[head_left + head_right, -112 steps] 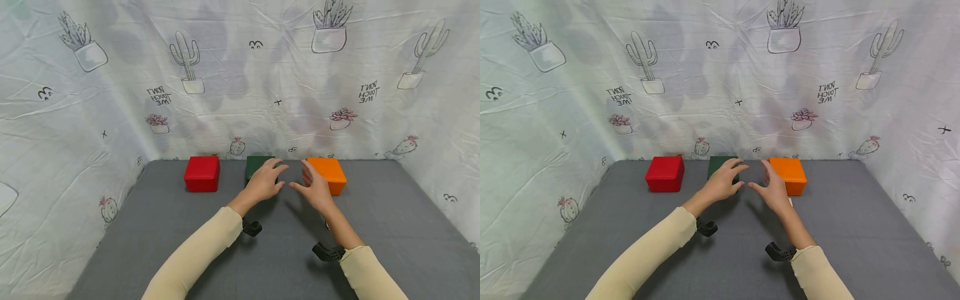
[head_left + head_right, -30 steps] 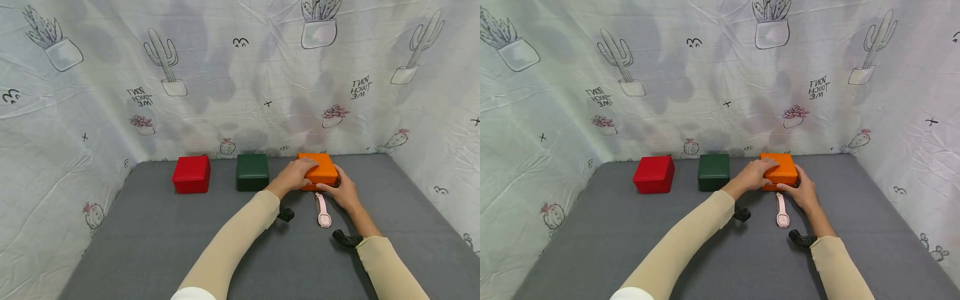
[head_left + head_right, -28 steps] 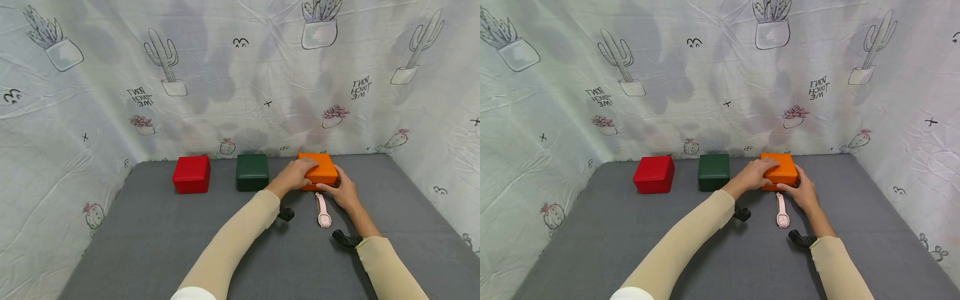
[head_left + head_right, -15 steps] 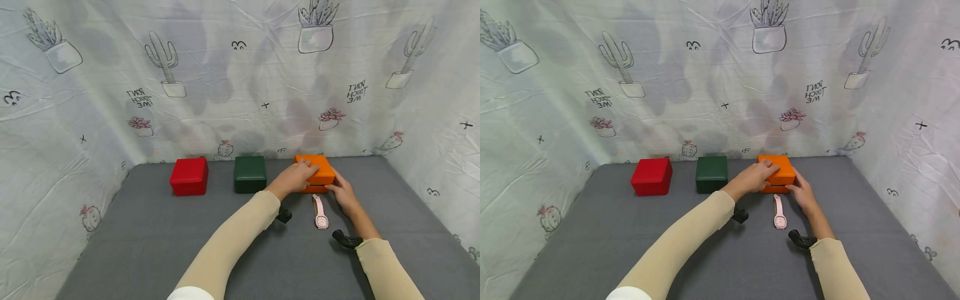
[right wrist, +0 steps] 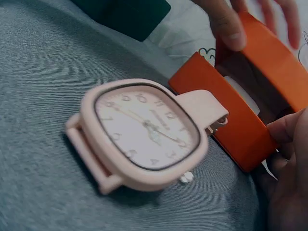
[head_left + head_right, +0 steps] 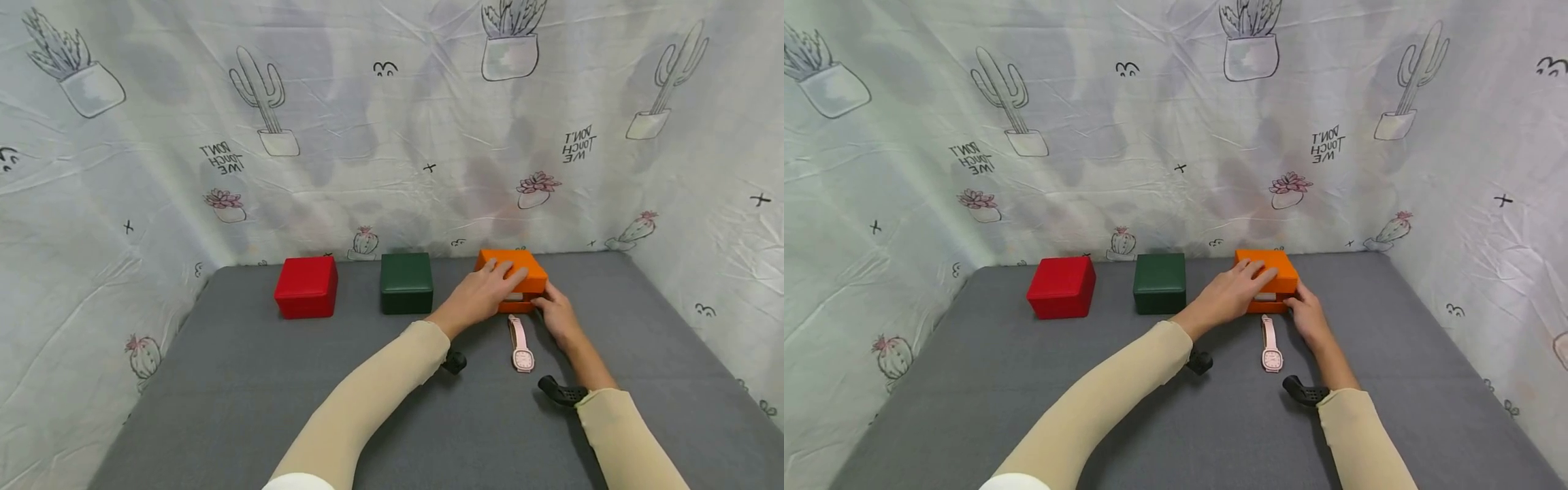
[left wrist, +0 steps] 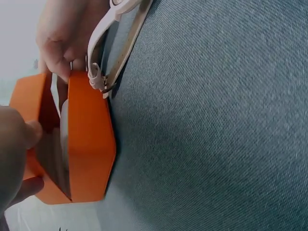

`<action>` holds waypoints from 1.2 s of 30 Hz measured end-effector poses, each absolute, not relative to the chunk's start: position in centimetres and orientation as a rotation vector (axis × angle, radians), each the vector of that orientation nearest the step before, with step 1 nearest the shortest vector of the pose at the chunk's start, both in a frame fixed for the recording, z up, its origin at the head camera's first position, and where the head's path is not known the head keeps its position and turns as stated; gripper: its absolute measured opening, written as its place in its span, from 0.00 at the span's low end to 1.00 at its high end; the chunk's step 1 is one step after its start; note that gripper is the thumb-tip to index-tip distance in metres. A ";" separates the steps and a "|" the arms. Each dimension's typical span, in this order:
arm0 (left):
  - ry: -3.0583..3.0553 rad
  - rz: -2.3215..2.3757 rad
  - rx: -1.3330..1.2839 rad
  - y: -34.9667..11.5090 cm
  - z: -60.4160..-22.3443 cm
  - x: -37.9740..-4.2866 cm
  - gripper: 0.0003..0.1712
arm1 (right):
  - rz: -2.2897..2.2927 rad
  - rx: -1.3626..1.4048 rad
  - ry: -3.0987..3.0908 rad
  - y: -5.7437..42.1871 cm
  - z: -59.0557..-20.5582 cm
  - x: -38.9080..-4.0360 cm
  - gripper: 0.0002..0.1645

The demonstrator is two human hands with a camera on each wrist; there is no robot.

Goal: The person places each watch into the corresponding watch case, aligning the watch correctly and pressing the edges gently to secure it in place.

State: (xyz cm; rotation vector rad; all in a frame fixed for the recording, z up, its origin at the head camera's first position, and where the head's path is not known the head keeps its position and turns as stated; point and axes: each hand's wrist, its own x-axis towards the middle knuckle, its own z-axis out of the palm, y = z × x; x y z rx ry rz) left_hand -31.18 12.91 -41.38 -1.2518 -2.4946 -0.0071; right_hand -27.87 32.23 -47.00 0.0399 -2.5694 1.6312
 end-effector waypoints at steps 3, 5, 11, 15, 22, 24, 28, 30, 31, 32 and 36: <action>-2.476 -0.043 -1.199 12.8 -41.0 -31.3 0.28 | 1.609 0.106 -2.600 32.0 -46.7 -27.9 0.36; -2.481 -0.066 -1.176 12.8 -40.8 -31.3 0.28 | 1.594 0.135 -2.623 31.9 -46.6 -28.0 0.35; -2.481 -0.122 -1.169 12.8 -40.8 -31.3 0.30 | 1.606 0.167 -2.636 32.1 -46.6 -28.0 0.35; -2.413 -0.139 -1.157 12.8 -40.7 -31.5 0.25 | 1.636 0.183 -2.625 32.3 -46.5 -28.0 0.38; -2.301 -0.042 -1.097 12.7 -40.3 -32.0 0.13 | 1.671 0.240 -2.594 32.4 -46.6 -28.0 0.42; -2.285 -0.023 -1.089 12.7 -40.3 -31.9 0.13 | 1.659 0.236 -2.596 32.4 -46.6 -27.9 0.42; -2.252 0.024 -1.040 13.0 -40.3 -31.7 0.13 | 1.668 0.249 -2.576 32.3 -46.9 -27.9 0.41; -2.237 0.047 -1.002 13.1 -40.3 -31.6 0.13 | 1.657 0.249 -2.569 32.3 -47.0 -27.9 0.41; -2.233 0.063 -0.983 13.2 -40.2 -31.6 0.14 | 1.652 0.249 -2.569 32.2 -47.0 -27.9 0.41; -2.232 0.073 -0.966 13.2 -40.2 -31.6 0.15 | 1.650 0.246 -2.570 32.2 -47.0 -27.9 0.41; -2.290 0.101 -0.939 13.1 -40.2 -31.8 0.20 | 1.642 0.229 -2.576 32.2 -46.9 -27.7 0.40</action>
